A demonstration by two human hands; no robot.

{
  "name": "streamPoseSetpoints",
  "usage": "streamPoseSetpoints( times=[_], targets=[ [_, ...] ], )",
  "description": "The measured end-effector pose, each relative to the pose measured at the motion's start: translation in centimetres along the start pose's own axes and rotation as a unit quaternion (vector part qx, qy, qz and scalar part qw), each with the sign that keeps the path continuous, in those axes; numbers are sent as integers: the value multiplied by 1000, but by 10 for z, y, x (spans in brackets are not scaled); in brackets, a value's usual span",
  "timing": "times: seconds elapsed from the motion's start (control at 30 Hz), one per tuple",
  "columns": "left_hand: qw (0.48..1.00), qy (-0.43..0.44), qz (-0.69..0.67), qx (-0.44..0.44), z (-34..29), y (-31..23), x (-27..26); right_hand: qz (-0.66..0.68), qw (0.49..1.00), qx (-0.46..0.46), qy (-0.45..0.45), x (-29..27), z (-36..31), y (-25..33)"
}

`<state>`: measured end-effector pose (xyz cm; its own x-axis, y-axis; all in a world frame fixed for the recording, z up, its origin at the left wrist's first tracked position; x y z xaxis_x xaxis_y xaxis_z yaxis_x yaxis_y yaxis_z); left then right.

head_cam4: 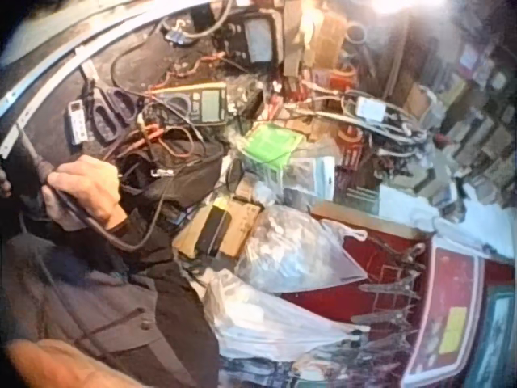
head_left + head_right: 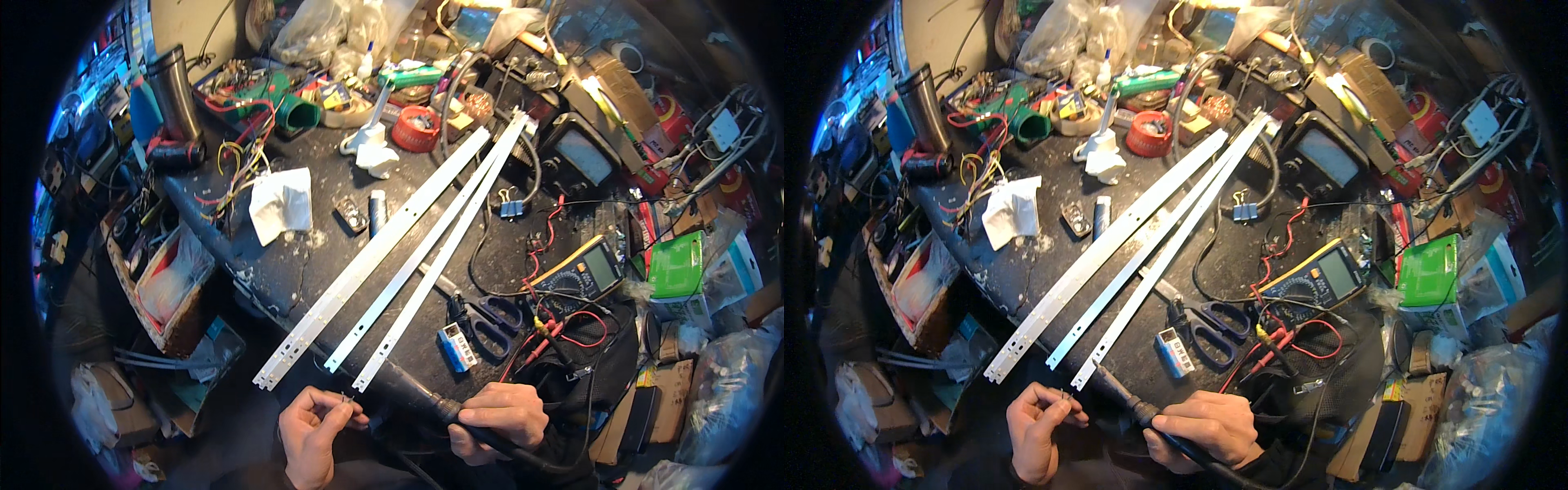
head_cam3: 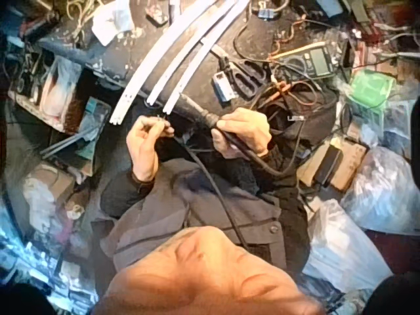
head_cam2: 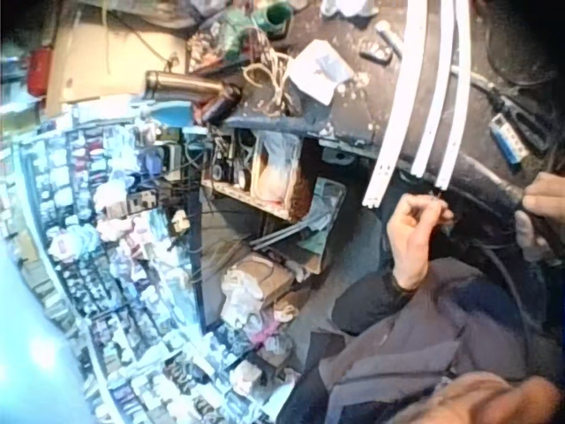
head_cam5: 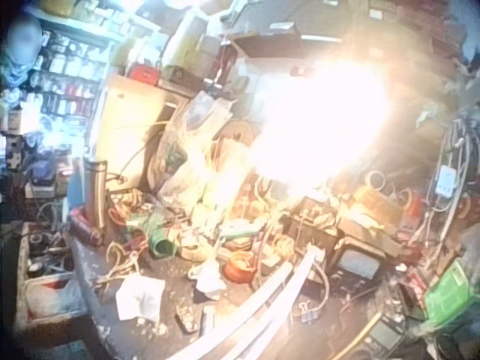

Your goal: The person solders wires to LED light strips and a small electronic component on a cluttered workbench. They use a soldering iron and pliers to strip and attach wires, then place the components on the table.

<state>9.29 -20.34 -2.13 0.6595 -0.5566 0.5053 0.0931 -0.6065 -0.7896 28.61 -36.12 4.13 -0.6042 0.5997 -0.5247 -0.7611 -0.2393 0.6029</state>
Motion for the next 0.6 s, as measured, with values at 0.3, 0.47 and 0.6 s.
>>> streamPoseSetpoints(
  times=[0.3,0.47,0.6],
  targets=[
    [997,55,41,40,-17,-11,-4,-70,993,4,-89,-8,28,19],
    [995,87,40,36,-29,-16,-8,62,962,148,-221,-62,76,64],
    [991,128,34,19,-38,-13,-7,110,938,168,-284,-132,149,29]
  ],
)
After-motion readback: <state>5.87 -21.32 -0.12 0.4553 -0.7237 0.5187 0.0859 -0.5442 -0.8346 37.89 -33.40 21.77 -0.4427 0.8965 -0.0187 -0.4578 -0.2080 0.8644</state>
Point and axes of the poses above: each hand's wrist, its own z-axis towards the middle knuckle, its own x-axis out of the palm, y = z × x, the point moved 1 cm from there along z, towards the middle knuckle, and after that the axes turned 5 degrees about y, right-handed, at the moved point
